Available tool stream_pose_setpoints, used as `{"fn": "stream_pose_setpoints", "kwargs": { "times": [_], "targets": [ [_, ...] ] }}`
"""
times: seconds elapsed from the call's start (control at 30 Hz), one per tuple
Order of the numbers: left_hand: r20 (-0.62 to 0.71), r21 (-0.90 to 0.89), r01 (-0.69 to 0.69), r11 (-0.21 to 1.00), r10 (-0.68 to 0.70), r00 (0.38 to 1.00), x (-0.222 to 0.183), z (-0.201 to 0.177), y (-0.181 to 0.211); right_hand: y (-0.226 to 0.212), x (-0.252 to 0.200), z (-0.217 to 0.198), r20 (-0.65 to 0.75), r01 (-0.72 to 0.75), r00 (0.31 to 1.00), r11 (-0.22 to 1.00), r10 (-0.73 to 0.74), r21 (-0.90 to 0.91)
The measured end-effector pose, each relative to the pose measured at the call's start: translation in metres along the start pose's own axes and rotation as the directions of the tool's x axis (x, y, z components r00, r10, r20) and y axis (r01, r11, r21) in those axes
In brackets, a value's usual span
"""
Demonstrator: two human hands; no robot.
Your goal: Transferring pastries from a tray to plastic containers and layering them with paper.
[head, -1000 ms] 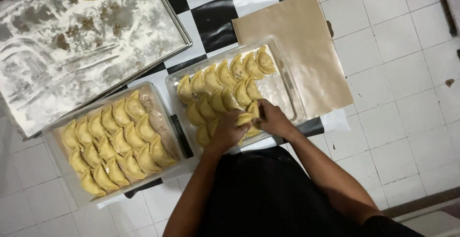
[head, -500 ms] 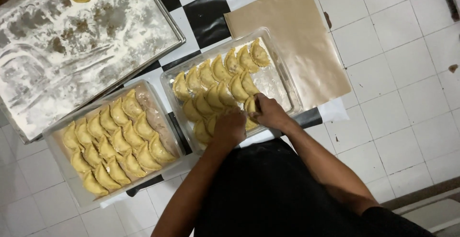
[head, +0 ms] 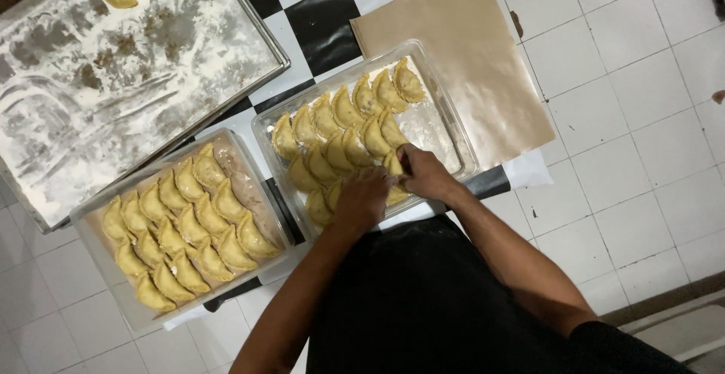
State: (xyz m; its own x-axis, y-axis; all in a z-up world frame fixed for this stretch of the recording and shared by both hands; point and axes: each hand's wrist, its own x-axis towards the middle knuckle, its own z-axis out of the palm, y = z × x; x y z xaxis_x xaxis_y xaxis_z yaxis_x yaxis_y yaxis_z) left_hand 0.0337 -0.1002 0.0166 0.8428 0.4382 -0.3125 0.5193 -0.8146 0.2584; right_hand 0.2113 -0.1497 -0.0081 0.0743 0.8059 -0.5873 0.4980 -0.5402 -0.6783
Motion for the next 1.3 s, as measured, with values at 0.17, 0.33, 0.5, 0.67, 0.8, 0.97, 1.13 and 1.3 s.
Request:
{"fn": "stream_pose_setpoints", "kwargs": {
  "times": [0.17,0.33,0.5,0.67,0.8,0.97,1.13,1.3],
  "targets": [
    [-0.043,-0.095,-0.064,0.993,0.06,0.997,0.001,0.037,-0.016,-0.005,0.0,0.003,-0.01,-0.006,1.0,1.0,0.006,-0.029],
    [-0.031,-0.118,-0.054,0.991,0.051,0.998,0.0,0.033,-0.011,-0.017,-0.008,-0.005,-0.018,-0.008,1.0,0.996,0.007,-0.092],
    [-0.043,-0.15,-0.054,0.987,0.048,0.998,0.0,0.021,-0.009,-0.027,-0.014,-0.014,0.002,-0.012,1.0,0.986,0.012,-0.167],
    [-0.08,-0.021,-0.124,0.992,0.122,0.989,0.001,0.018,-0.012,-0.025,-0.011,-0.016,0.023,-0.004,1.0,0.982,0.009,-0.188],
    [-0.107,0.012,-0.141,0.99,0.141,0.984,0.006,0.024,-0.012,-0.028,-0.013,-0.015,0.016,-0.011,1.0,0.984,0.014,-0.179],
    [-0.08,-0.013,-0.161,0.987,0.16,0.984,0.007,0.018,-0.017,-0.024,-0.009,-0.013,0.015,-0.012,1.0,0.994,0.014,-0.105],
    [-0.145,-0.002,-0.164,0.986,0.162,0.976,0.006,0.022,-0.015,-0.012,-0.004,-0.009,0.015,-0.004,1.0,0.995,0.005,-0.101],
    [-0.207,-0.213,-0.084,0.973,0.039,0.977,0.013,0.112,-0.039,0.015,0.007,-0.004,0.005,0.025,1.0,0.996,-0.024,-0.085]
  ]
}}
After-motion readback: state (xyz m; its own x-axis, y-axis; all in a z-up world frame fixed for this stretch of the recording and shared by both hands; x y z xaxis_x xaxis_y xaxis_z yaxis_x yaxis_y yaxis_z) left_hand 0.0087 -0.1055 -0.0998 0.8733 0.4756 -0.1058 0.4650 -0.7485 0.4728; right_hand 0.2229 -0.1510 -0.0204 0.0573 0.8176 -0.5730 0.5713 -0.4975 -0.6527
